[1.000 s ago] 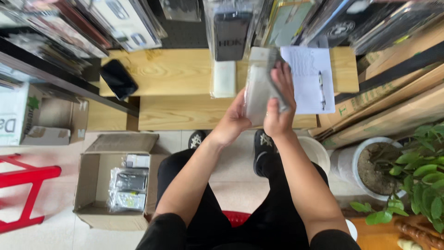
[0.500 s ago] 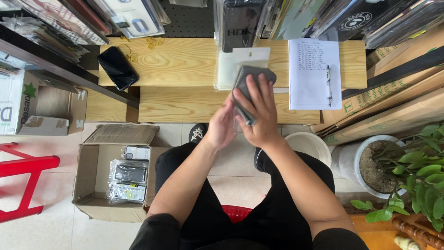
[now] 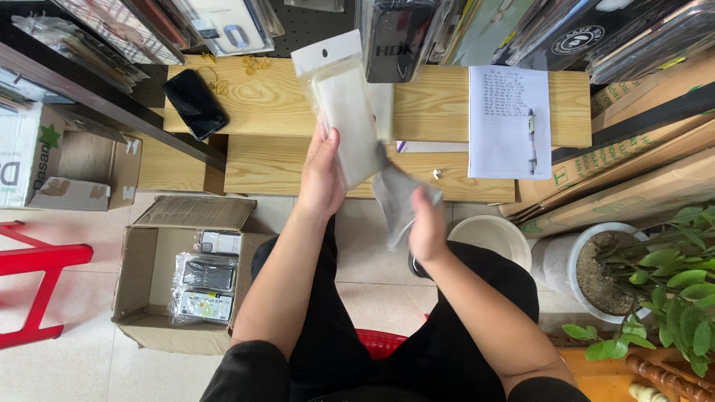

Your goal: The person sits at a wooden workbench and wipes the exterior of several small plastic-wrapped packages using a grey cloth. They handle each package individually, wiping all sides before placing it on the table or into a cardboard box.

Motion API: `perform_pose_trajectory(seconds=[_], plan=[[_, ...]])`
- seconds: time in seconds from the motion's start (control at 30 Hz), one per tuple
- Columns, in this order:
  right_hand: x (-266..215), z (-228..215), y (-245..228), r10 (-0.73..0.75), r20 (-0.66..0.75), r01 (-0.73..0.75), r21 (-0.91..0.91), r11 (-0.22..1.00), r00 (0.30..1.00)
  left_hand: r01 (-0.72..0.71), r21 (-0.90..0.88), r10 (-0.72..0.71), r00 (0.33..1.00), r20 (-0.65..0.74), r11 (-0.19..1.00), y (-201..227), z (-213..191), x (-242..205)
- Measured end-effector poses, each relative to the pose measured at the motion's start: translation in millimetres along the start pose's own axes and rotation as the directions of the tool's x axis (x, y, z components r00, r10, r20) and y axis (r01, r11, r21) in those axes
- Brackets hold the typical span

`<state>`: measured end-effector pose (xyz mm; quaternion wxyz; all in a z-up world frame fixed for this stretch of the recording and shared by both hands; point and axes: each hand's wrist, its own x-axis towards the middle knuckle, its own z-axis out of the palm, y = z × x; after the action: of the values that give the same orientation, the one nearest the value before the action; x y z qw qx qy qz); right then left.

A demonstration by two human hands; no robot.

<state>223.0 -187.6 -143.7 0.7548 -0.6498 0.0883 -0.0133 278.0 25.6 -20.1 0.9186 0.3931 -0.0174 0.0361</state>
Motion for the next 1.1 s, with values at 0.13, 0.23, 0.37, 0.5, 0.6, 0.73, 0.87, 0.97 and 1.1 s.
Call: perform_pose_trajectory(seconds=[0.13,0.23,0.37,0.5,0.6,0.73,0.87,0.97,1.1], plan=[[-13.1,46.4,-136.8,0.135,-0.151,-0.046,0.484,0.874,0.979,0.009,0.139,-0.011,1.000,0.013,0.990,14.3,43.3,-23.0],[7.0,30.9,-140.5,-0.502,0.005,0.498,0.121,0.859,0.865,0.031,0.211,-0.059,0.990,0.126,0.977,8.8,65.7,-40.8],[21.3,34.2,-160.1,-0.785,0.343,0.834,-0.410,0.369,0.516,0.097,0.180,-0.136,0.967,0.217,0.979,-35.8,67.2,-47.2],[29.1,39.9,-155.3,-0.752,0.451,0.820,-0.536,0.202,0.480,0.188,0.045,-0.194,0.951,0.239,0.981,-50.4,64.4,-50.5],[24.1,44.7,-146.9,-0.725,0.468,0.802,-0.565,0.195,0.506,0.305,-0.114,-0.276,0.937,0.214,0.946,-75.6,34.0,-50.9],[14.9,47.5,-132.9,-0.706,0.494,0.791,-0.592,0.154,0.507,0.342,-0.239,-0.288,0.929,0.233,0.909,-46.2,39.4,-40.7],[1.8,50.8,-116.6,-0.686,0.534,0.808,-0.574,0.135,0.494,0.349,-0.316,-0.274,0.927,0.258,0.882,-48.1,23.1,-30.8],[-9.7,55.9,-110.0,-0.668,0.555,0.830,-0.529,0.176,0.495,0.307,-0.350,-0.242,0.945,0.220,0.885,-50.3,9.5,-21.0],[-25.1,59.5,-110.6,-0.643,0.583,0.858,-0.441,0.263,0.497,0.179,-0.269,-0.141,0.978,0.154,0.946,-29.8,-5.8,-2.6]])
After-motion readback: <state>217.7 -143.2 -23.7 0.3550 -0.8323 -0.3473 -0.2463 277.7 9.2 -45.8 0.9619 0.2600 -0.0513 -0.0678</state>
